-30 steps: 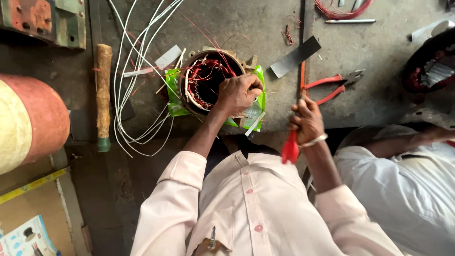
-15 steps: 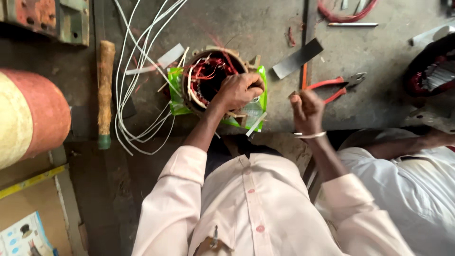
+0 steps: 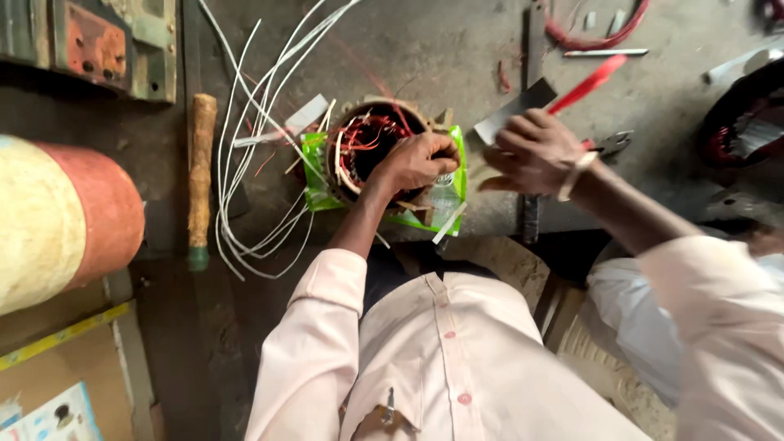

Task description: The person inserts white insulation strips into the slots of an electric motor stator and presses the red coil wires into the slots by hand, occasionally picking up red-handled pliers to work the wires. A second worker handles another motor stator beside them on the workbench.

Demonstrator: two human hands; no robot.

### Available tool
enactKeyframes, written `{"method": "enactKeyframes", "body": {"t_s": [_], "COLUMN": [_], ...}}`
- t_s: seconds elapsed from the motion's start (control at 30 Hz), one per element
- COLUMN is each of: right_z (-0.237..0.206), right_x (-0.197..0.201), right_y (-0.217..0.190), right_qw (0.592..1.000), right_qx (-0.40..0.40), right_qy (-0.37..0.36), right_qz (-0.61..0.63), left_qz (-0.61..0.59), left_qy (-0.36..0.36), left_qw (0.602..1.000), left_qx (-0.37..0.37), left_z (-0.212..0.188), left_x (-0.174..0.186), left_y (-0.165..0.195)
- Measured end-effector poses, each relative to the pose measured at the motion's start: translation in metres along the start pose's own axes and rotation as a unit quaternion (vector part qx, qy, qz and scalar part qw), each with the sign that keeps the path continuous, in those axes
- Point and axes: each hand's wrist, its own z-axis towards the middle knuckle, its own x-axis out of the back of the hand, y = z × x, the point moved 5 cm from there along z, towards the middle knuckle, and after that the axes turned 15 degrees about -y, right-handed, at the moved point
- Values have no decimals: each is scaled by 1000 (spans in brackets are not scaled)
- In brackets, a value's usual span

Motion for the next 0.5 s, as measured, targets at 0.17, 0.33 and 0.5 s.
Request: {"method": "enactKeyframes", "body": {"t_s": [0.17,0.33,0.5], "right_z": [3,-67,-43], "right_x": [-23,-65,-152], "right_y": [-12,-32,-74], "right_qw": [998,884,451], "right_qx": [-39,-210,-276], "right_qy": [1,-11,171], "right_qz": [42,417,831], "left_qz": [-31,-29,-21], "left_qy": [7,21,43], "left_qw": [999,999,998], "left_qx": [-28,-22,-36], "left_z": [-2,-4,-1], "left_x": [-1,-2,-1], "left_y": [2,-1,3]}}
